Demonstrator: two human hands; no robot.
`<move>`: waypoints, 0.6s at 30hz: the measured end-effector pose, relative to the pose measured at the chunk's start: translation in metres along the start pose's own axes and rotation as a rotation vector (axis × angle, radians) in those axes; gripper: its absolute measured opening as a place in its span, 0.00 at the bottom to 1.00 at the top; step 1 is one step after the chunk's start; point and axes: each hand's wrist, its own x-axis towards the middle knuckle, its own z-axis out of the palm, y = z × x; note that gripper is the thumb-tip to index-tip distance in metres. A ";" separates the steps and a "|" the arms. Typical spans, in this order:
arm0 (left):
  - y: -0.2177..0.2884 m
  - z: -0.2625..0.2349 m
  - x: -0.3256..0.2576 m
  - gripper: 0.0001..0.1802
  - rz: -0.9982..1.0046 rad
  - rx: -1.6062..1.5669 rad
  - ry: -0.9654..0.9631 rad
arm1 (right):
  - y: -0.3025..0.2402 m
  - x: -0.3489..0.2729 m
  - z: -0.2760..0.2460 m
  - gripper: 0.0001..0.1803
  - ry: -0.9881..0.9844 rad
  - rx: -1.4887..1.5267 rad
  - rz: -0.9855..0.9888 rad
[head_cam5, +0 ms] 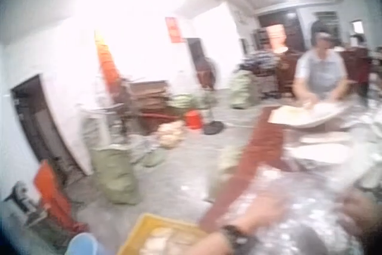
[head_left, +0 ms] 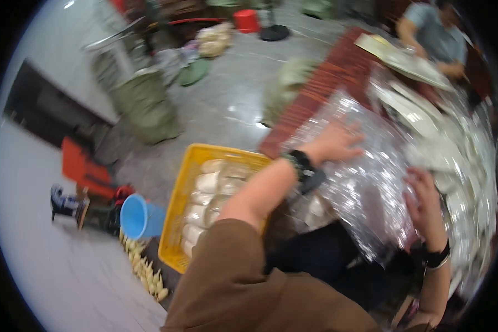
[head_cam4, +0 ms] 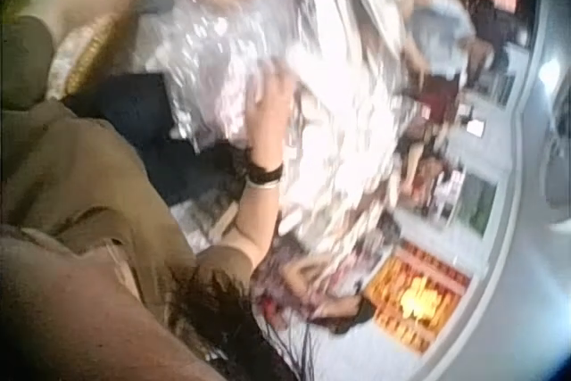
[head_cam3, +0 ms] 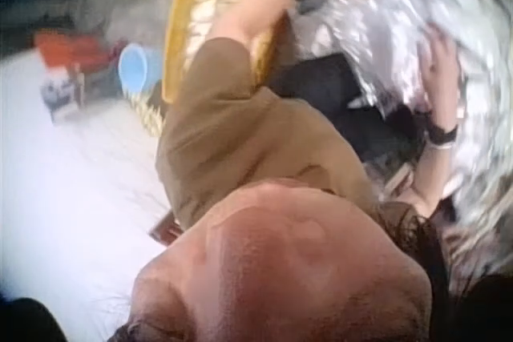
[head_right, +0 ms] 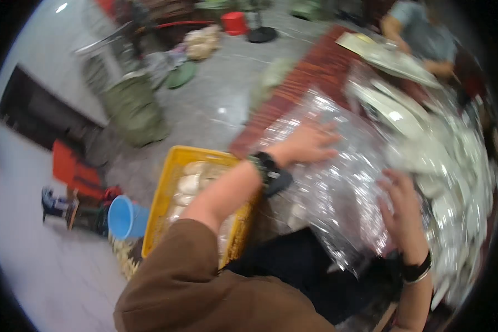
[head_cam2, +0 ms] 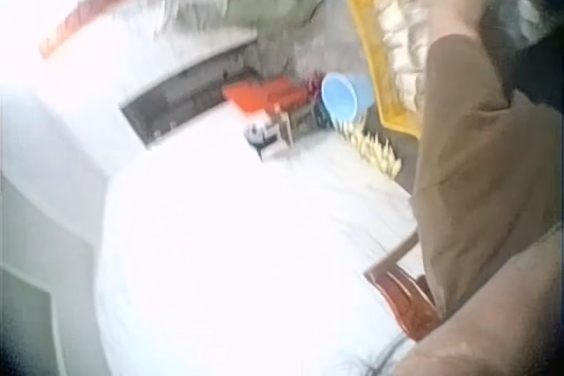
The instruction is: The recorder is sorting and packing white slippers into individual plastic bags within a shoe manufacturing facility.
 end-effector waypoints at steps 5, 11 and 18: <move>0.004 0.019 0.013 0.34 -0.052 -0.086 -0.047 | -0.018 0.053 0.084 0.35 -0.144 0.044 -0.113; -0.006 -0.046 0.001 0.33 -0.008 -0.684 0.126 | -0.021 0.084 0.139 0.51 -0.494 -0.147 0.280; -0.002 -0.203 -0.152 0.16 0.138 -0.518 0.543 | 0.016 0.077 0.157 0.42 -0.352 -0.441 0.043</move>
